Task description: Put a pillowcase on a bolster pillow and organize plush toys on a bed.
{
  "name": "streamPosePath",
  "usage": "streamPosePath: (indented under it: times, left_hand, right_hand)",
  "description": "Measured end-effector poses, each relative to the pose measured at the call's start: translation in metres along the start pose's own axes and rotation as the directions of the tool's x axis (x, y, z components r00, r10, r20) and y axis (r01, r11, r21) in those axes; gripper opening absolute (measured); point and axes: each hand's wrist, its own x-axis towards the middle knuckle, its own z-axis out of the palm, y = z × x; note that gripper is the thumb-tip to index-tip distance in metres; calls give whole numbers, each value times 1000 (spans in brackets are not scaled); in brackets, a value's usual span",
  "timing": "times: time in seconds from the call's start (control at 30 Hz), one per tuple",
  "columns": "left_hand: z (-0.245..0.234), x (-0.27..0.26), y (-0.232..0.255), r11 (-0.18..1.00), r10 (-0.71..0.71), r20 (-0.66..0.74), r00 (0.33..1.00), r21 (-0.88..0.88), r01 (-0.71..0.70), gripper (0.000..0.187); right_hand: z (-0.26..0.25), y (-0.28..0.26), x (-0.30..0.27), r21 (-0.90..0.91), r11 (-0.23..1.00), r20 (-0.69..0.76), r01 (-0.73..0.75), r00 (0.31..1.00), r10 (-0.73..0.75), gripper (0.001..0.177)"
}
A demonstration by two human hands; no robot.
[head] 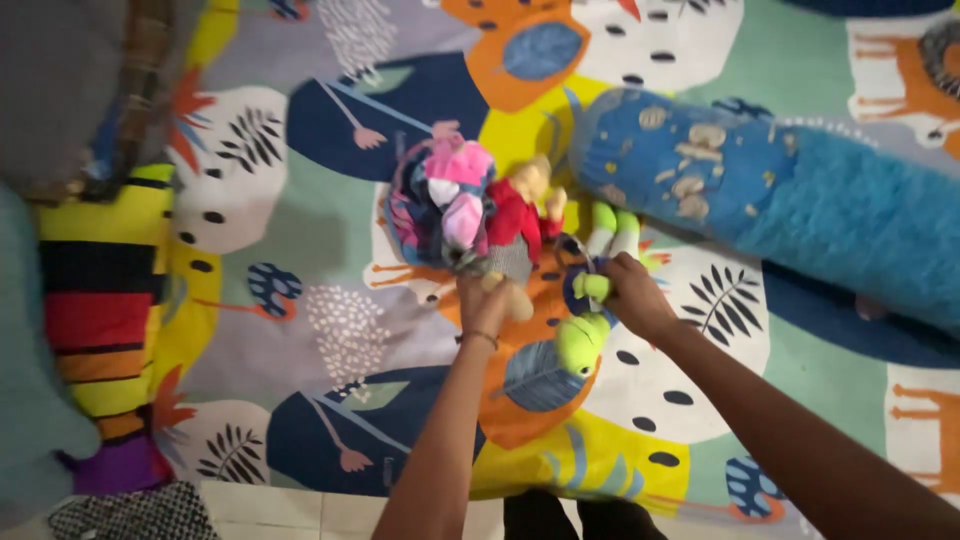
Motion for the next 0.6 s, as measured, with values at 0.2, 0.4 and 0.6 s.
streamPosePath:
  times: [0.2, 0.4, 0.6]
  left_hand:
    - [-79, -27, 80, 912, -246, -35, 969, -347, 220, 46]
    - [-160, -71, 134, 959, -130, -232, 964, -275, 63, 53]
    - [-246, -99, 170, 986, -65, -441, 895, -169, -11, 52]
  right_hand:
    - [-21, -37, 9, 312, 948, -61, -65, 994, 88, 38]
    - [-49, -108, 13, 687, 663, 191, -296, 955, 228, 37]
    - [-85, -225, 15, 785, 444, 417, -431, 899, 134, 43]
